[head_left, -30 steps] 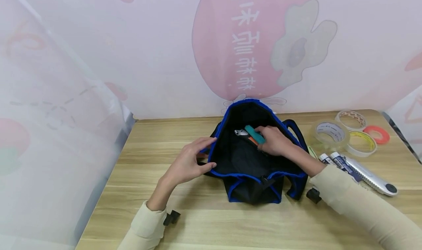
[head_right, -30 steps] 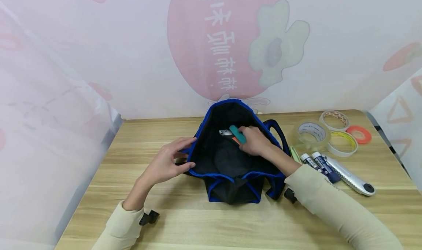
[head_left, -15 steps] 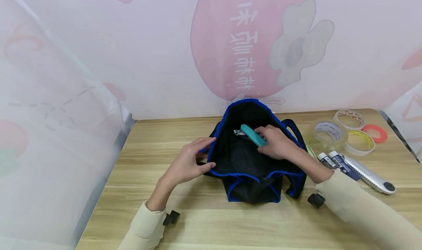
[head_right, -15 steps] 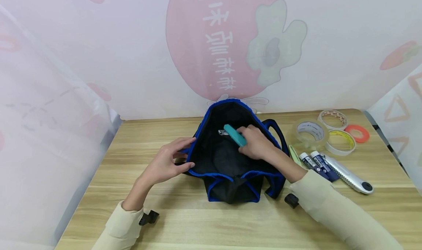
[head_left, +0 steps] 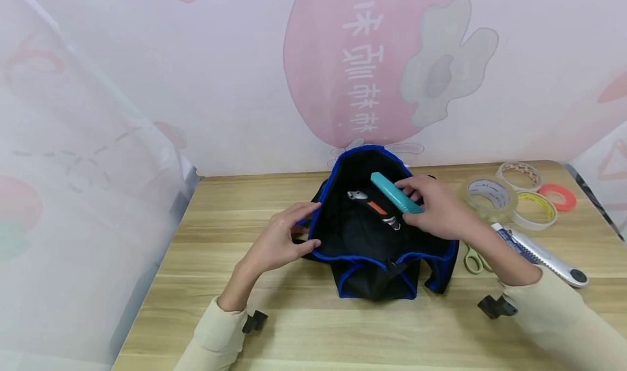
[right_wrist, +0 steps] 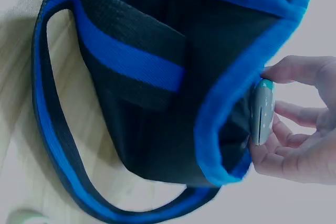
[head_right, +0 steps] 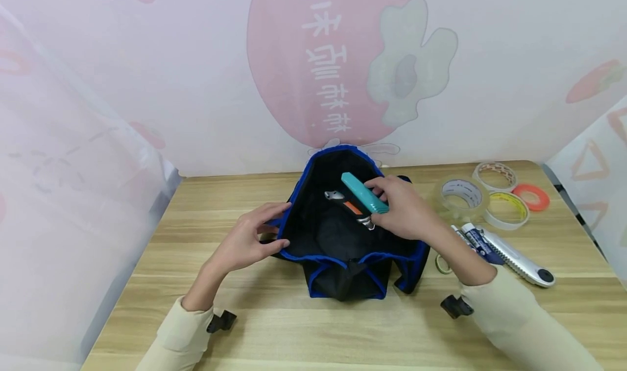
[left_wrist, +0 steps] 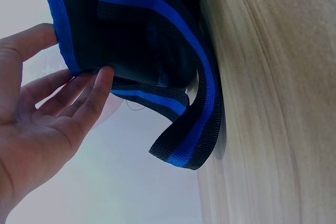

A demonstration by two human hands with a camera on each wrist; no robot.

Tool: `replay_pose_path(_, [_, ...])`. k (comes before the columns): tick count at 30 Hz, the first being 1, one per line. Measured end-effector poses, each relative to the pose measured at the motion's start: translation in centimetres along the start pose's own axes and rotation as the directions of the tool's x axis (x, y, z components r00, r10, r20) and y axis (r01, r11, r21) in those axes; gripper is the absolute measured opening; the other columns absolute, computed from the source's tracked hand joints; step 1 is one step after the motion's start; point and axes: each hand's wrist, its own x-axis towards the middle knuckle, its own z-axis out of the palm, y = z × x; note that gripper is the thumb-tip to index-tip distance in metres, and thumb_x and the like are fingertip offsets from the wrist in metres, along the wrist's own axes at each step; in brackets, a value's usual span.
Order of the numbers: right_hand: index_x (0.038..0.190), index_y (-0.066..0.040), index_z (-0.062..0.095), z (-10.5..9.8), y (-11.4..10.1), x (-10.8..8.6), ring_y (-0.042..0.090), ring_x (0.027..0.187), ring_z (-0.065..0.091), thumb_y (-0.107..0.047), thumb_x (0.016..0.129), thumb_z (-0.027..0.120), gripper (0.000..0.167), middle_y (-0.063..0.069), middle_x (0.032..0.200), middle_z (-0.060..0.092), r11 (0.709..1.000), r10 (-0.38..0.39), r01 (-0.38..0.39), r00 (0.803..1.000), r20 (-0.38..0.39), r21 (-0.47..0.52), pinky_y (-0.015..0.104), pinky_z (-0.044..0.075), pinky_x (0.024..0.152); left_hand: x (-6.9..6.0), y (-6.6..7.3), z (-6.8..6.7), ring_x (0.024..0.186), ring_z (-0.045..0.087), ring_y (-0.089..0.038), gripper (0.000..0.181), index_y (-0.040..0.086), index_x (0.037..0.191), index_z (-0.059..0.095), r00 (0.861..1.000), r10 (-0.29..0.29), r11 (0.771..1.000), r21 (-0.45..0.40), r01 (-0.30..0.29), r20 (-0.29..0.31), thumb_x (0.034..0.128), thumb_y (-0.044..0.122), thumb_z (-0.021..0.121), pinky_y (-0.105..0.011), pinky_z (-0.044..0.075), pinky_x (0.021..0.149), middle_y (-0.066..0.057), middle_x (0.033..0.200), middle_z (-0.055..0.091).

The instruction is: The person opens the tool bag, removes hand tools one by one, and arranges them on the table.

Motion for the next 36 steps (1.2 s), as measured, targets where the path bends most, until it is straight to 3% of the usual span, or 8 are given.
replay_pose_path(11, [0.149, 0.000, 0.059, -3.7, 2.2, -4.0, 0.027, 0.108, 0.060, -0.001, 0.090, 0.084, 0.064, 0.016, 0.121, 0.069, 0.998, 0.056, -0.055, 0.996, -0.073, 0.013, 0.022, 0.057, 0.081, 0.0, 0.0, 0.1, 0.117, 0.072, -0.042, 0.076, 0.001, 0.158, 0.051, 1.000, -0.014, 1.000, -0.028, 0.014, 0.007, 0.0899, 0.002, 0.085, -0.049, 0.067, 0.092, -0.018, 0.157, 0.055])
replay_pose_path(15, [0.146, 0.000, 0.062, -4.6, 3.9, -5.6, 0.009, 0.101, 0.059, 0.002, 0.086, 0.085, 0.064, 0.015, 0.117, 0.072, 0.997, 0.067, -0.070, 0.988, -0.138, -0.021, 0.011, 0.054, 0.077, 0.1, -0.1, 0.1, 0.119, 0.072, -0.043, 0.075, 0.002, 0.158, 0.051, 1.000, -0.017, 0.999, -0.029, 0.017, 0.006, 0.0906, 0.003, 0.085, -0.048, 0.067, 0.092, -0.018, 0.157, 0.055])
replay_pose_path(20, [0.142, 0.000, 0.065, -5.5, 6.3, -7.3, -0.013, 0.093, 0.051, 0.007, 0.081, 0.087, 0.065, 0.018, 0.113, 0.073, 0.996, 0.074, -0.081, 0.974, -0.215, -0.023, 0.006, 0.050, 0.072, 0.1, -0.1, 0.0, 0.123, 0.070, -0.043, 0.076, 0.004, 0.158, 0.052, 1.000, -0.021, 0.999, -0.026, 0.021, 0.002, 0.0902, 0.003, 0.085, -0.044, 0.067, 0.092, -0.017, 0.158, 0.055])
replay_pose_path(26, [0.142, 0.000, 0.066, -6.5, 9.5, -9.0, -0.014, 0.093, 0.052, 0.011, 0.076, 0.088, 0.071, 0.008, 0.111, 0.069, 0.996, 0.075, -0.082, 0.966, -0.247, -0.019, 0.005, 0.050, 0.070, 0.0, -0.4, 0.1, 0.126, 0.068, -0.044, 0.075, 0.004, 0.158, 0.052, 1.000, -0.017, 0.999, -0.029, 0.017, -0.006, 0.0901, 0.002, 0.085, -0.039, 0.067, 0.092, -0.017, 0.158, 0.055])
replay_pose_path(32, [0.141, 0.005, 0.065, -7.2, 12.3, -11.0, -0.019, 0.093, 0.045, 0.014, 0.076, 0.088, 0.070, 0.014, 0.117, 0.062, 0.988, 0.110, -0.132, 0.963, -0.245, -0.075, 0.003, 0.046, 0.068, 0.0, -0.4, 0.1, 0.125, 0.069, -0.043, 0.075, 0.005, 0.158, 0.052, 1.000, -0.017, 0.999, -0.029, 0.017, -0.004, 0.0908, 0.003, 0.084, -0.041, 0.067, 0.093, -0.017, 0.158, 0.054])
replay_pose_path(33, [0.141, 0.005, 0.065, -7.2, 12.7, -11.3, -0.021, 0.092, 0.043, 0.015, 0.075, 0.087, 0.070, 0.012, 0.117, 0.061, 0.987, 0.112, -0.137, 0.962, -0.249, -0.086, 0.002, 0.045, 0.068, 0.0, -0.3, 0.0, 0.125, 0.069, -0.043, 0.075, 0.005, 0.158, 0.052, 1.000, -0.017, 1.000, -0.027, 0.016, -0.004, 0.0909, 0.003, 0.084, -0.040, 0.067, 0.093, -0.017, 0.158, 0.054])
replay_pose_path(36, [0.138, 0.007, 0.065, -7.3, 14.1, -12.5, -0.025, 0.092, 0.041, 0.015, 0.075, 0.087, 0.067, -0.011, 0.113, 0.060, 0.983, 0.119, -0.151, 0.955, -0.273, -0.101, -0.003, 0.042, 0.068, 0.0, -0.3, 0.0, 0.125, 0.069, -0.042, 0.075, 0.003, 0.158, 0.052, 1.000, -0.015, 1.000, -0.022, 0.015, -0.004, 0.0911, 0.003, 0.084, -0.039, 0.067, 0.093, -0.018, 0.159, 0.054])
